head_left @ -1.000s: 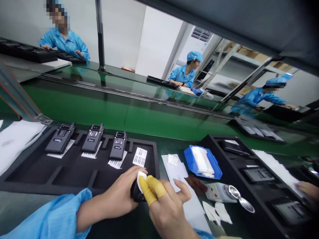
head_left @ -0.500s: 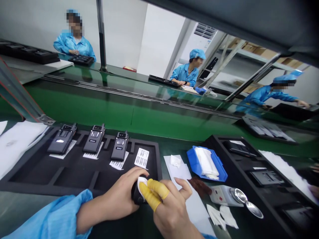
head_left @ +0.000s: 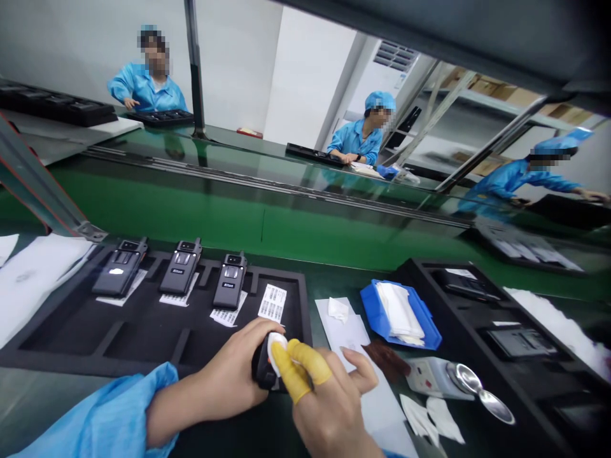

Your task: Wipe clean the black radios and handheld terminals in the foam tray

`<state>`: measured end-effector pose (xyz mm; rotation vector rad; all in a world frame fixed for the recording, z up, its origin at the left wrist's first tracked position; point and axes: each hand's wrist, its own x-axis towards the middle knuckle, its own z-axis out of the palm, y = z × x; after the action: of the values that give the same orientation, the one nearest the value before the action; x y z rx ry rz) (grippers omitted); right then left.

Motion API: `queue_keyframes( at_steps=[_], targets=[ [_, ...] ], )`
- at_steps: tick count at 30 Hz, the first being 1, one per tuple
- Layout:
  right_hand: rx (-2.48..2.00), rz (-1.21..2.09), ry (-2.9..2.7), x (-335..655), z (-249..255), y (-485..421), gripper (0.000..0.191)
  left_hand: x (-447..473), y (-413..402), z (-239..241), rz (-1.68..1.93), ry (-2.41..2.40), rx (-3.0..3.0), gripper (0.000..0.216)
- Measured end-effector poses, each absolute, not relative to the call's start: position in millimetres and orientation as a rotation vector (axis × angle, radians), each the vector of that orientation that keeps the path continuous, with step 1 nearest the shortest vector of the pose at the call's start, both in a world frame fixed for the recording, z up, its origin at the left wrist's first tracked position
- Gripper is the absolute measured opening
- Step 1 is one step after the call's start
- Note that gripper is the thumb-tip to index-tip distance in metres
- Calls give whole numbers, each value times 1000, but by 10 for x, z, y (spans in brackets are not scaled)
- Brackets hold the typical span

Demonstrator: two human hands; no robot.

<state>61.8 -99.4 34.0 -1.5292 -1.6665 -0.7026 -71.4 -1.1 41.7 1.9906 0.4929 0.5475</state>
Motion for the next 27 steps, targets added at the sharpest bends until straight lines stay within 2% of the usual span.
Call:
queue_keyframes(
  at_steps=[6, 13, 21, 27],
  targets=[
    [-1552, -870, -1645, 513, 379, -945, 32, -686, -35, 434, 558, 526, 1988, 50],
    [-1597, -983, -1561, 479, 406, -960, 30, -684, -53, 408, 580, 536, 2015, 59],
    [-1601, -977, -1559, 528, 376, -997, 26, -697, -66, 388, 570, 520, 2027, 61],
    [-1613, -932, -1540, 439, 408, -928, 30, -694, -87, 374, 591, 508, 2037, 52]
  ],
)
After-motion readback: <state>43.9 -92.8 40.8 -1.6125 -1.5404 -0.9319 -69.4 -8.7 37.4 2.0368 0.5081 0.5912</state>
